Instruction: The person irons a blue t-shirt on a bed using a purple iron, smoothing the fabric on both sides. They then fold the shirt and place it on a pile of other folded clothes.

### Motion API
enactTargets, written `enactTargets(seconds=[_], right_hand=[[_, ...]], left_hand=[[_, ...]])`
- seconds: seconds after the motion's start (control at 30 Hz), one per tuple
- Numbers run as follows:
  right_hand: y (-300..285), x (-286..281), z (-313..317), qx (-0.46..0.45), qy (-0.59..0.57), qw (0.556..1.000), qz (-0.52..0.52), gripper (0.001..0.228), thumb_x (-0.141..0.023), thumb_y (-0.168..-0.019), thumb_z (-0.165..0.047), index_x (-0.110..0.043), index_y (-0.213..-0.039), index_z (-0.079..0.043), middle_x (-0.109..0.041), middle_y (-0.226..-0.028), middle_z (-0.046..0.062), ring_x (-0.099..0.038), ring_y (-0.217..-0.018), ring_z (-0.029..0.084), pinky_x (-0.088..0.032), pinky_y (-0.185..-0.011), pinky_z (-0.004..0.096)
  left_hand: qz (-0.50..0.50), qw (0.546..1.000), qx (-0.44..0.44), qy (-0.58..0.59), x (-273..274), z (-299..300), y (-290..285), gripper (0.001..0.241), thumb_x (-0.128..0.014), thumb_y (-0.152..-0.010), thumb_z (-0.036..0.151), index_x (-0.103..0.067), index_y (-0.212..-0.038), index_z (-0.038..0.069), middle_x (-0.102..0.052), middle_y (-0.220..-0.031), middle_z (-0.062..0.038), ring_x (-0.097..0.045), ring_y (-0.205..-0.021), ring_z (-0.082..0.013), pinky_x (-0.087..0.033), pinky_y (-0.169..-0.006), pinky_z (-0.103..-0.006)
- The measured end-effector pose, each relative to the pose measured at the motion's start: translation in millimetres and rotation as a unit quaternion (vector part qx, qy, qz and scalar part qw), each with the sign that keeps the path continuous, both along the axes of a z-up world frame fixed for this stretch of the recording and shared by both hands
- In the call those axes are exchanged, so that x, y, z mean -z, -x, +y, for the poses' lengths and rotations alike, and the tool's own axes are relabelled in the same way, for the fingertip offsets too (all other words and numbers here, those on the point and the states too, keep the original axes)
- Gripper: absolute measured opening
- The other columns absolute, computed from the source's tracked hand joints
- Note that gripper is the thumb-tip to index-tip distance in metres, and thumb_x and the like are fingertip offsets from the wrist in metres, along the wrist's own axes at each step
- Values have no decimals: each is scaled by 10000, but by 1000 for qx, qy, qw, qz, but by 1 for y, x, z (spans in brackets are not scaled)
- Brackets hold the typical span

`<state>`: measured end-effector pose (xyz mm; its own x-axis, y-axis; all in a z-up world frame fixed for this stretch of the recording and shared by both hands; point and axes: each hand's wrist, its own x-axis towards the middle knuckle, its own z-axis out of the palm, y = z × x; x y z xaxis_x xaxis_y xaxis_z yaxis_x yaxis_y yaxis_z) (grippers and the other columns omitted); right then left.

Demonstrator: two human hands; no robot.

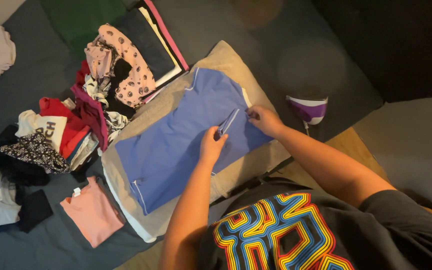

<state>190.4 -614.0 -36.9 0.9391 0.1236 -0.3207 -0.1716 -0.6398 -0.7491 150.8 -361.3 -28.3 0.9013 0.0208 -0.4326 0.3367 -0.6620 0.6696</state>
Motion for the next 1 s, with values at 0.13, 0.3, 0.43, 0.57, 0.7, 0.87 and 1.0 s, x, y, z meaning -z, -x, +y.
enactTargets(seconds=[0.13,0.3,0.43,0.57,0.7,0.87,1.0], right_hand=[[-8,17,-11,-8,-24,999,19,165,-678,-901,-121,-698,-1063,-152,-711,-1076,96,-679,-1115,314,-539,-948,432],[-9,15,-6,-23,3,999,-39,187,-639,-869,-39,-723,-1001,-140,-686,-1043,114,-679,-1086,335,-542,-929,452],[-33,-5,17,24,74,992,-97,178,-627,-911,-96,-711,-1037,-191,-674,-1036,56,-671,-1078,266,-537,-930,376],[-85,-45,55,35,97,979,-173,285,-713,-925,-196,-699,-1203,-133,-646,-1188,122,-639,-1169,312,-529,-984,407],[-133,-40,81,22,103,987,-125,591,-748,-913,-301,-584,-1418,-41,-597,-1375,269,-582,-1296,437,-441,-1090,556],[-158,-21,92,16,54,998,5,431,-741,-916,-300,-605,-1296,-150,-668,-1221,178,-625,-1205,399,-519,-974,524],[-154,-14,74,86,16,996,33,337,-725,-910,-410,-611,-1203,-289,-713,-1148,79,-675,-1128,288,-526,-864,433]], left_hand=[[-90,995,43,25,-9,7,15,293,-724,-840,96,-701,-1115,193,-636,-1127,-43,-647,-1147,-288,-536,-999,-395],[-159,983,78,47,-54,14,19,451,-508,-815,-132,-764,-986,198,-596,-1179,-54,-609,-1149,-310,-490,-1043,-408],[-270,963,16,11,-60,36,-9,425,-549,-750,-135,-738,-971,175,-615,-1124,-87,-630,-1116,-327,-505,-992,-412],[-373,920,-53,-112,-79,64,-60,370,-686,-776,-66,-667,-1111,90,-595,-1174,-149,-618,-1141,-380,-497,-994,-472],[-246,964,-50,-86,-38,77,-103,498,-677,-895,107,-543,-1348,-52,-618,-1251,-348,-601,-1203,-508,-462,-1052,-577],[-45,992,79,-88,-53,64,-127,771,-666,-932,471,-405,-1572,128,-585,-1458,-210,-556,-1365,-367,-394,-1162,-498],[-7,992,-16,124,-48,103,-132,772,-753,-923,398,-401,-1571,170,-468,-1544,-252,-459,-1426,-415,-359,-1211,-506]])
